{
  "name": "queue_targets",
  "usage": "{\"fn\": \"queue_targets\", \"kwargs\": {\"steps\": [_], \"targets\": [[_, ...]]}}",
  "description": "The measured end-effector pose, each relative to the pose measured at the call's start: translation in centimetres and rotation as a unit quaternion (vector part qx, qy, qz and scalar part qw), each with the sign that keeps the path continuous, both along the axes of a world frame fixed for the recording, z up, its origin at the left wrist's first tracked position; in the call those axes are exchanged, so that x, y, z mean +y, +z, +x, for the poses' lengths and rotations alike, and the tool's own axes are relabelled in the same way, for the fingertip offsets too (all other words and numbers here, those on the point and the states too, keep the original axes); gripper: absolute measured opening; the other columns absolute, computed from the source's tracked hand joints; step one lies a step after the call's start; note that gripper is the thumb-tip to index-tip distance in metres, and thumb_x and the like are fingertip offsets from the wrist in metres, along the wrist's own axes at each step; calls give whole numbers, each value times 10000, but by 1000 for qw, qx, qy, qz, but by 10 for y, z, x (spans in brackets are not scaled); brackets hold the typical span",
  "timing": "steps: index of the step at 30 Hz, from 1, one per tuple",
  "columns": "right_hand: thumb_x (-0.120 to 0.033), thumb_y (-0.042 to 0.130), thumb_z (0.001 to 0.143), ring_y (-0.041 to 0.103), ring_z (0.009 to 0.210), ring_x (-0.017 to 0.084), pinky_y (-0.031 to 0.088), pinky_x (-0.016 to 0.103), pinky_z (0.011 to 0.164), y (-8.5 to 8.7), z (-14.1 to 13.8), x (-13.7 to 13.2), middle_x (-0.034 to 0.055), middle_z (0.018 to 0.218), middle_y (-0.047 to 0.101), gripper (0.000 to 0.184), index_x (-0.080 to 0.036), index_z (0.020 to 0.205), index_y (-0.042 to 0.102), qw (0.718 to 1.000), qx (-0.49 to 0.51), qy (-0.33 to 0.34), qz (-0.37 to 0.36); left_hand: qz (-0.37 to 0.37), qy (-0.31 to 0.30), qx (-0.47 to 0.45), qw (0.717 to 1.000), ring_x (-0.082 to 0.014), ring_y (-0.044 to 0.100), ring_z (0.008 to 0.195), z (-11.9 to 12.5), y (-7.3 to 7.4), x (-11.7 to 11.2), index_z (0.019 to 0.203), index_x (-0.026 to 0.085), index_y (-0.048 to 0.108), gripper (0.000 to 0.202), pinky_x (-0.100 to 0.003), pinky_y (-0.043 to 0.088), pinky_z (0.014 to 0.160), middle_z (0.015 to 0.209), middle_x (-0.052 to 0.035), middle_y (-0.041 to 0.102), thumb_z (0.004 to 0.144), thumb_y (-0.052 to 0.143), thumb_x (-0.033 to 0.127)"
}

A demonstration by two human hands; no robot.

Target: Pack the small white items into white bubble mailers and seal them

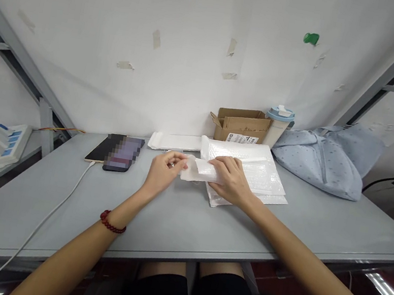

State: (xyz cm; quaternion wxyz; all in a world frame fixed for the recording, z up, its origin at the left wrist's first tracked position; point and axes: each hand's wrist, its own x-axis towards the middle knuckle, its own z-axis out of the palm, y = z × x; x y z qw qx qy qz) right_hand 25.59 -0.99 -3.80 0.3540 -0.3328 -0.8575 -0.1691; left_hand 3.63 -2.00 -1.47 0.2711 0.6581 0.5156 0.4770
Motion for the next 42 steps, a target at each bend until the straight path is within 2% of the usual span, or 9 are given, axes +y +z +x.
{"fn": "queue_targets", "kwargs": {"steps": [2,4,7,10,15,23,30,35,42], "targets": [[-229,571,781,529,969,232,348,360,823,1,1,0,107,1044,577,371,-176,1135,476,1000,12,-7,6,15,61,1,998,-155,567,758,-4,2,4,921,162,628,301,-258,435,619,943,-67,673,710,642,376],[-249,565,792,531,1002,236,341,368,846,2,2,0,115,1076,576,387,-178,1159,465,1000,15,-18,9,-28,39,-4,999,-158,571,778,-6,3,7,921,160,621,337,-256,444,608,980,-73,656,692,653,406],[-329,572,802,523,1067,263,294,428,929,4,3,0,139,1165,567,460,-185,1216,432,998,4,-57,21,-135,-59,-9,989,-143,558,635,-6,4,7,697,149,619,301,-249,427,546,701,-45,630,748,572,442],[-332,566,819,509,1125,286,229,488,987,6,3,-1,171,1227,553,483,-173,1249,417,991,-17,-104,77,-148,-78,-34,985,-113,512,536,-2,8,3,561,153,574,314,-235,415,524,540,-8,553,764,543,391],[-100,462,857,581,973,189,232,445,989,4,-2,-2,59,1030,657,219,-213,1031,530,983,-57,-110,138,-163,-68,-98,979,-121,575,592,3,7,0,606,135,614,271,-231,460,527,681,-54,648,747,585,365],[-27,398,861,599,796,135,308,369,934,-2,-8,-4,9,866,685,224,-202,857,539,981,-68,-70,170,-230,-52,-193,953,-160,662,729,6,-6,5,840,127,593,221,-292,537,651,863,-93,683,795,606,342],[-58,441,846,630,889,159,366,350,898,4,-11,-9,55,940,701,157,-183,908,514,983,-22,-17,182,-98,-65,-254,960,-191,666,890,9,-3,1,928,133,566,236,-336,542,778,971,-106,692,825,561,346],[-83,425,867,638,898,151,362,352,905,3,-10,-10,41,937,706,156,-193,912,526,984,-32,-11,177,37,-103,-56,992,-214,620,1062,13,-9,-8,1068,170,634,274,-354,520,873,1138,-92,670,865,478,269],[-50,433,864,644,877,136,335,383,927,1,-8,-16,12,915,707,208,-195,917,573,978,-45,14,205,193,-122,128,965,-230,558,1146,13,-23,-3,1055,210,670,289,-431,428,988,1231,-86,626,881,441,190]]}}
